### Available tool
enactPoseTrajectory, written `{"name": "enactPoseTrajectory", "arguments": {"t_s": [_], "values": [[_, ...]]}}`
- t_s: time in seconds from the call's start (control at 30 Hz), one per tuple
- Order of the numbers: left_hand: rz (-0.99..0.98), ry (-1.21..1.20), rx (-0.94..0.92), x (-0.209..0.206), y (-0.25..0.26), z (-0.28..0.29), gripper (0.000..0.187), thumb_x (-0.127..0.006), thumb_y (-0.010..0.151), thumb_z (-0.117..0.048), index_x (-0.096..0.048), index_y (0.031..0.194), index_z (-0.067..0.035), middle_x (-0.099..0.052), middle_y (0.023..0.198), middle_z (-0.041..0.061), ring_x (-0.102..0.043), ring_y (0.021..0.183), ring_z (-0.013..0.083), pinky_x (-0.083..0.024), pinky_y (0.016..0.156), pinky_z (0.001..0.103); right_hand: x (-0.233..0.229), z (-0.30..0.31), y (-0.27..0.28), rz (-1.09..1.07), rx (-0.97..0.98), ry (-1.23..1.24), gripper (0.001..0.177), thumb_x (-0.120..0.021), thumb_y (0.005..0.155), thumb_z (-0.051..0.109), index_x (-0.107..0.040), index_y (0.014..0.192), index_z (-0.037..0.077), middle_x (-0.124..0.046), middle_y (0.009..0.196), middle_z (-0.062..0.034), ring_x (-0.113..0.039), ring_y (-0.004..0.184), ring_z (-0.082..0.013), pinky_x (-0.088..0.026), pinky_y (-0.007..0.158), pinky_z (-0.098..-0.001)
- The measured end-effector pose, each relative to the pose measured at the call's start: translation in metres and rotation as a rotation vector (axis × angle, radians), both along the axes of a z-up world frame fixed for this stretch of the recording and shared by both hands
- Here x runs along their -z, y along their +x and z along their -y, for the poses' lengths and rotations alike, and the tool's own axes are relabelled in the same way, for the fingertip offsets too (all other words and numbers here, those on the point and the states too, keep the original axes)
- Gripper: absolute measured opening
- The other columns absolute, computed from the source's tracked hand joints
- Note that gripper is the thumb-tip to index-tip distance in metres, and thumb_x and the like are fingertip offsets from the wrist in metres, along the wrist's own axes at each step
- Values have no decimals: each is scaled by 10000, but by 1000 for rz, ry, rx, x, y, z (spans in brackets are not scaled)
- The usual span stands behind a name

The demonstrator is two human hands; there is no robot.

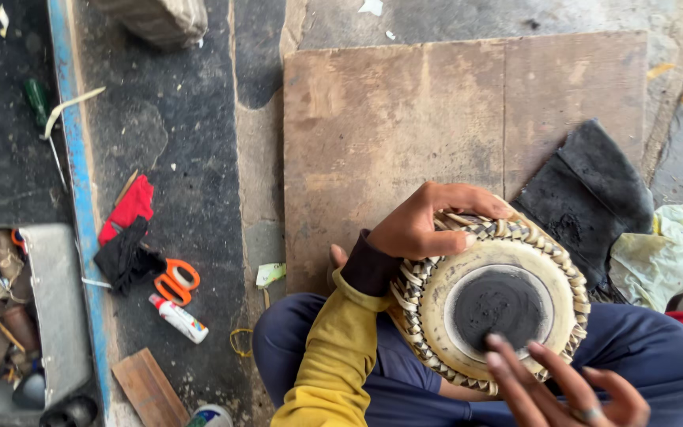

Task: The person sits cross-legged on the floor and applies a dark paste to the surface of a small drum using their fingers. They then use a metal file to scrape the drum's surface and test the sound by tapping it with their fingers.

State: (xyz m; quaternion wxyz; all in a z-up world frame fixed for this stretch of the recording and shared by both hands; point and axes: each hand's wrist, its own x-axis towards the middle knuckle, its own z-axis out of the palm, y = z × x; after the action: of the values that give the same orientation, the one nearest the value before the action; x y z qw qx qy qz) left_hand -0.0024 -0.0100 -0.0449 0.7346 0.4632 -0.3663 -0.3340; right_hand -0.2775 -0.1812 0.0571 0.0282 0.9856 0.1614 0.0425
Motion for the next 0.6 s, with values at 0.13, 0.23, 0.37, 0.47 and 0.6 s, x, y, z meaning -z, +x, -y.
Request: {"name": "enactPoseTrajectory", "arguments": {"t_s": [0.13, 0.23, 0.37, 0.47, 0.6], "values": [[-45, -10, 13, -4, -1, -1, 556, -703, 881, -419, -705, 1262, -13, -713, 1289, 150, -665, 1271, 273, -514, 1163, 417, -9, -16, 33, 75, -63, 56, 525, -618, 940, 519, -651, 1378, 232, -719, 1306, 126, -522, 1276, -131, -276, 977, -420], [-86, -18, 36, -5, -1, -2, 560, -713, 883, -417, -701, 1269, -11, -705, 1295, 151, -659, 1270, 275, -511, 1159, 419, -20, -22, 58, 67, -90, 40, 700, -387, 967, 700, -617, 1415, 214, -698, 1349, 111, -493, 1322, -139, -241, 1021, -443], [-29, -6, 27, -7, 0, -3, 564, -702, 895, -425, -699, 1280, -13, -704, 1304, 147, -654, 1288, 268, -501, 1173, 407, -26, -10, 69, 61, -52, -53, 863, -178, 985, 772, -575, 1457, 168, -687, 1399, 116, -472, 1355, -136, -191, 1053, -444], [-21, -8, 34, -7, 1, -3, 558, -697, 903, -438, -697, 1254, -5, -709, 1302, 147, -661, 1286, 267, -504, 1172, 407, -23, 3, 43, 5, 31, -208, 859, -230, 951, 774, -585, 1451, 172, -717, 1392, 102, -497, 1323, -115, -242, 1036, -417], [9, 15, 4, -5, 1, -2, 600, -680, 891, -464, -699, 1290, -17, -707, 1306, 148, -673, 1265, 262, -525, 1148, 404, -6, 23, 14, 81, -173, -231, 416, -589, 972, 252, -665, 1381, 250, -727, 1328, 207, -521, 1204, -50, -284, 898, -261]]}}
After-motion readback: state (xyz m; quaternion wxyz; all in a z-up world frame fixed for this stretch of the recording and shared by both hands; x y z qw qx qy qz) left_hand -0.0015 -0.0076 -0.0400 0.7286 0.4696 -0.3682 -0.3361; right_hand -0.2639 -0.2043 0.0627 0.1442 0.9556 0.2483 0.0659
